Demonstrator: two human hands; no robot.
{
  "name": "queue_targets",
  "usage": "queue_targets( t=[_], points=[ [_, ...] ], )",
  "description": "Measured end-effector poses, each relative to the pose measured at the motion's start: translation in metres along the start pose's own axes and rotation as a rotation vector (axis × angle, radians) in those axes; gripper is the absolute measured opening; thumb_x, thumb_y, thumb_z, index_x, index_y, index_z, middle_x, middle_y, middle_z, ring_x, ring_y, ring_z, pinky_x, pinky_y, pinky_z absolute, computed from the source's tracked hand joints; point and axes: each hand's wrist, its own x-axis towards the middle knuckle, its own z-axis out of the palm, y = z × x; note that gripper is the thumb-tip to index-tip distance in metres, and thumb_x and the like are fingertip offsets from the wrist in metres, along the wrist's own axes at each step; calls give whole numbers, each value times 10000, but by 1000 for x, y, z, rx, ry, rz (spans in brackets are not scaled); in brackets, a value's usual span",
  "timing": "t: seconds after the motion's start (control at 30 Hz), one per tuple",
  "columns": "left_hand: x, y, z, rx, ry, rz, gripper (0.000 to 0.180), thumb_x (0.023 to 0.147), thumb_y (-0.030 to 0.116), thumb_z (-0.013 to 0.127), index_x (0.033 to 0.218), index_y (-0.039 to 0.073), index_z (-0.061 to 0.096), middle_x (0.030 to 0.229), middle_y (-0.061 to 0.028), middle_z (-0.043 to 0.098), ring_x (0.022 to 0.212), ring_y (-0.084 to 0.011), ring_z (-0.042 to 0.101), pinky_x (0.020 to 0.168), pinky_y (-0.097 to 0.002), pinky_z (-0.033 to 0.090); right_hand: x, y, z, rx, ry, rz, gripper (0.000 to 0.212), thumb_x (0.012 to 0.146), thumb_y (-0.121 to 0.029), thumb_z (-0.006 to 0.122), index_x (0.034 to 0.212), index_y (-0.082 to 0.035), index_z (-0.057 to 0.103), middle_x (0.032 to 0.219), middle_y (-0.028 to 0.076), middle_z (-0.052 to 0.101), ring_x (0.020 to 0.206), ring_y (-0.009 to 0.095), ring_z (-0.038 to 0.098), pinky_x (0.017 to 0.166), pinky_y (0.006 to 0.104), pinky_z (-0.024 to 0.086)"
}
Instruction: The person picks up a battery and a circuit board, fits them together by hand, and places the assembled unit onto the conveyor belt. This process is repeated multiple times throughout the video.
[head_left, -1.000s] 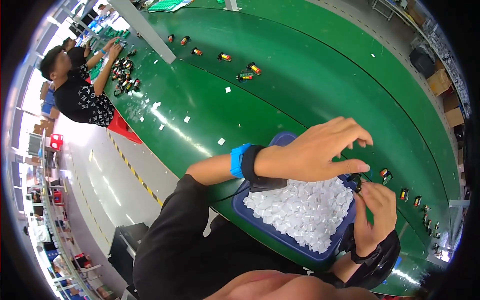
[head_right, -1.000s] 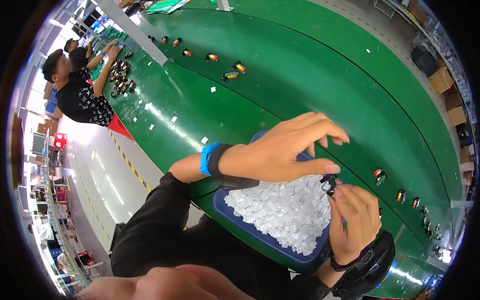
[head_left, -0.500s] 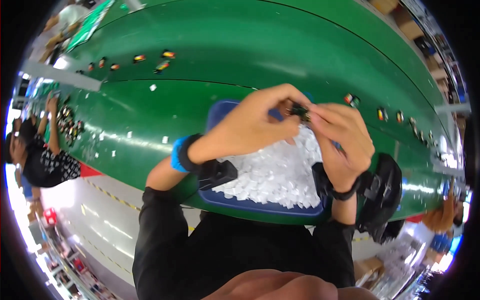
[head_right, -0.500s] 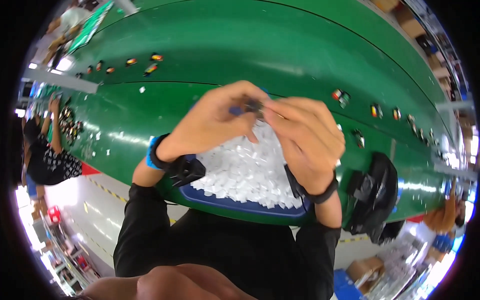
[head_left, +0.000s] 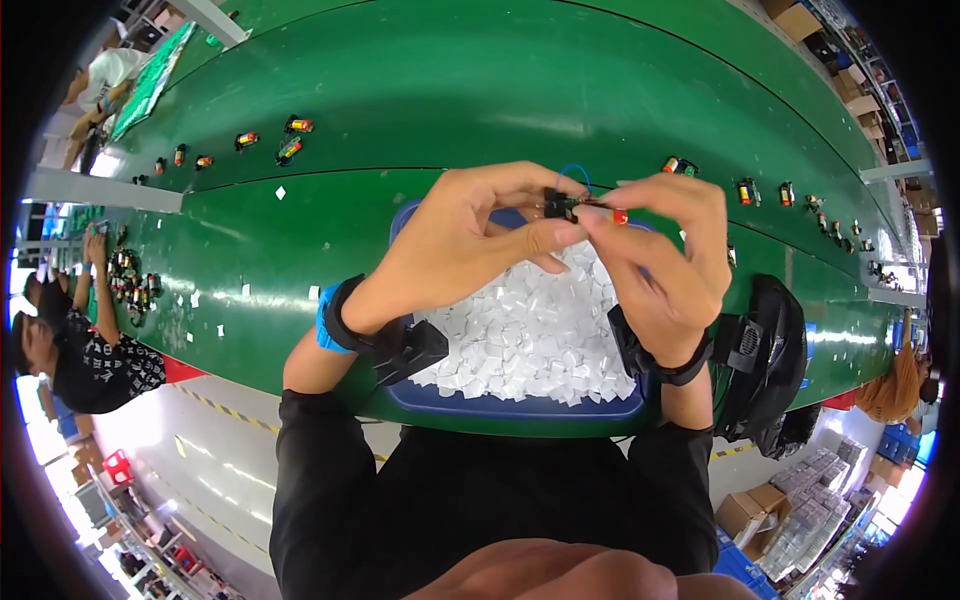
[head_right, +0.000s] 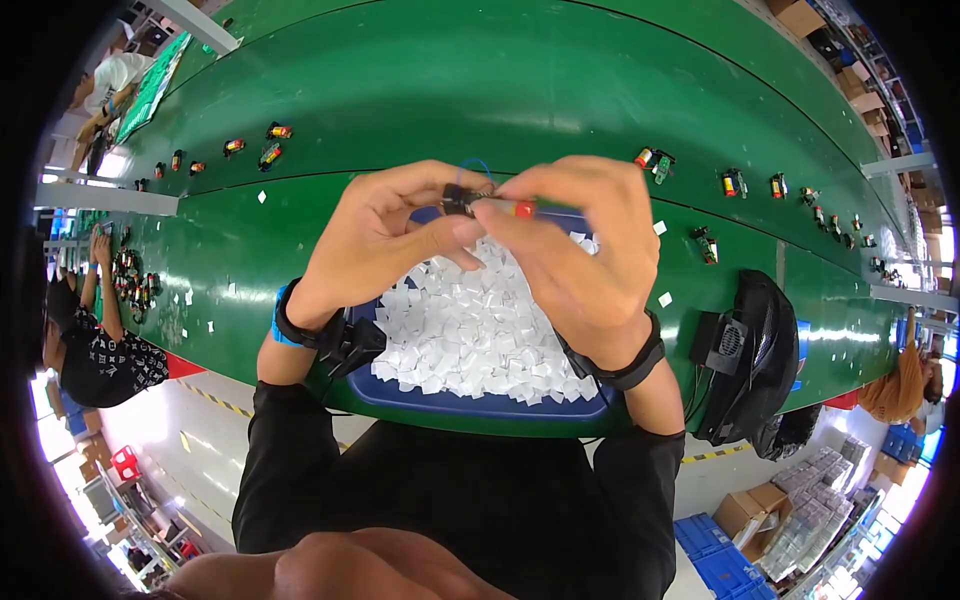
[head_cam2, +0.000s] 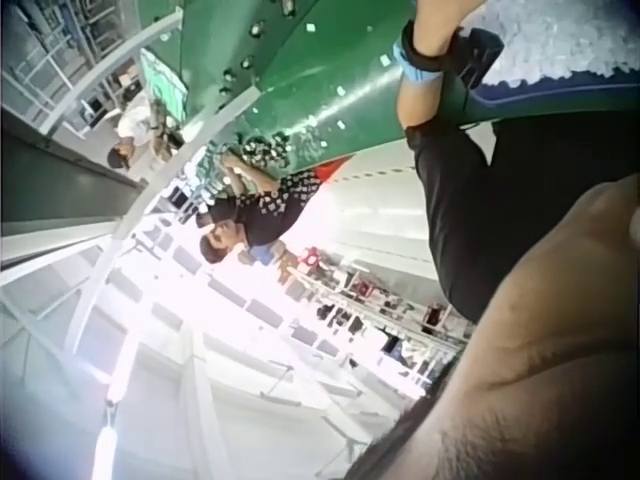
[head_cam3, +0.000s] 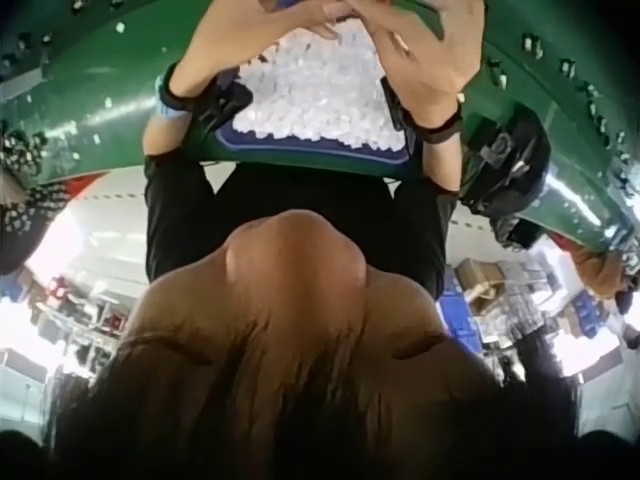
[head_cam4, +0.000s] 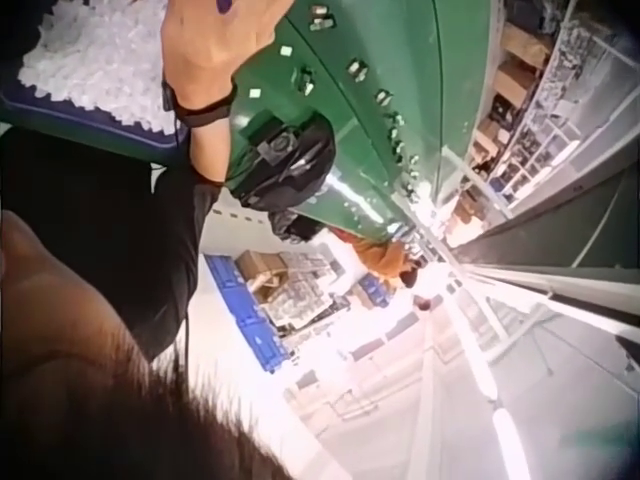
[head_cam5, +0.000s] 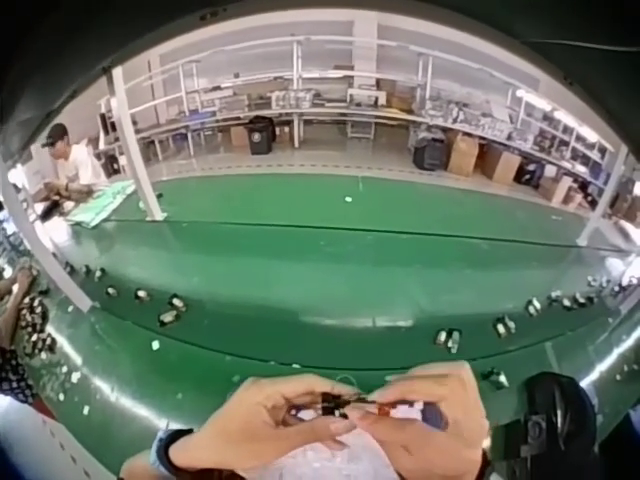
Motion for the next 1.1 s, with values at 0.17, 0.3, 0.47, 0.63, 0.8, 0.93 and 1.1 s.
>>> queue_targets(
  t=[0.17,0.3,0.47,0.63,0.8,0.93,1.1],
  points=[
    [9,-8,-1,-76,89,184,344,918,11,680,1241,-65,588,1153,-172,662,1005,-207,674,824,-330,622,-3,-9,-5,278,155,491,230,741,48,813,931,12,688,910,87,656,795,167,639,663,258,522],
    [10,-17,1,-11,86,331,341,901,-34,678,1231,-66,595,1195,-183,652,1024,-224,673,869,-343,617,-11,-3,-3,561,-46,646,205,812,28,766,994,49,674,887,94,653,719,117,631,598,223,496],
    [16,-20,-4,136,24,454,366,877,-59,687,1233,-61,603,1218,-193,647,1030,-228,673,874,-337,620,-14,-7,2,560,22,557,169,858,20,723,1012,69,673,881,106,657,626,118,625,544,219,476],
    [16,-20,-1,216,23,462,380,861,-64,695,1231,-48,615,1217,-199,648,1032,-227,673,856,-328,629,-16,-5,2,580,15,562,194,848,17,739,1023,73,677,880,119,663,622,124,633,538,222,478],
    [19,-20,-1,333,17,516,369,887,15,703,1234,-38,587,1193,-244,654,1090,-316,651,874,-386,591,-18,-8,3,563,34,525,219,828,9,764,1022,67,681,864,122,668,640,130,639,549,228,489],
    [21,-29,6,186,16,577,355,865,-31,705,1210,-53,623,1226,-207,652,1026,-226,660,824,-319,635,-18,-7,1,480,58,389,211,827,21,760,1020,62,683,839,117,669,664,135,644,563,233,501],
    [20,-26,8,331,43,604,363,873,23,719,1208,-48,597,1200,-243,664,1012,-297,666,849,-369,569,-18,-6,-5,425,46,389,190,827,27,755,1003,56,689,814,111,666,684,141,650,573,235,511]
  ],
)
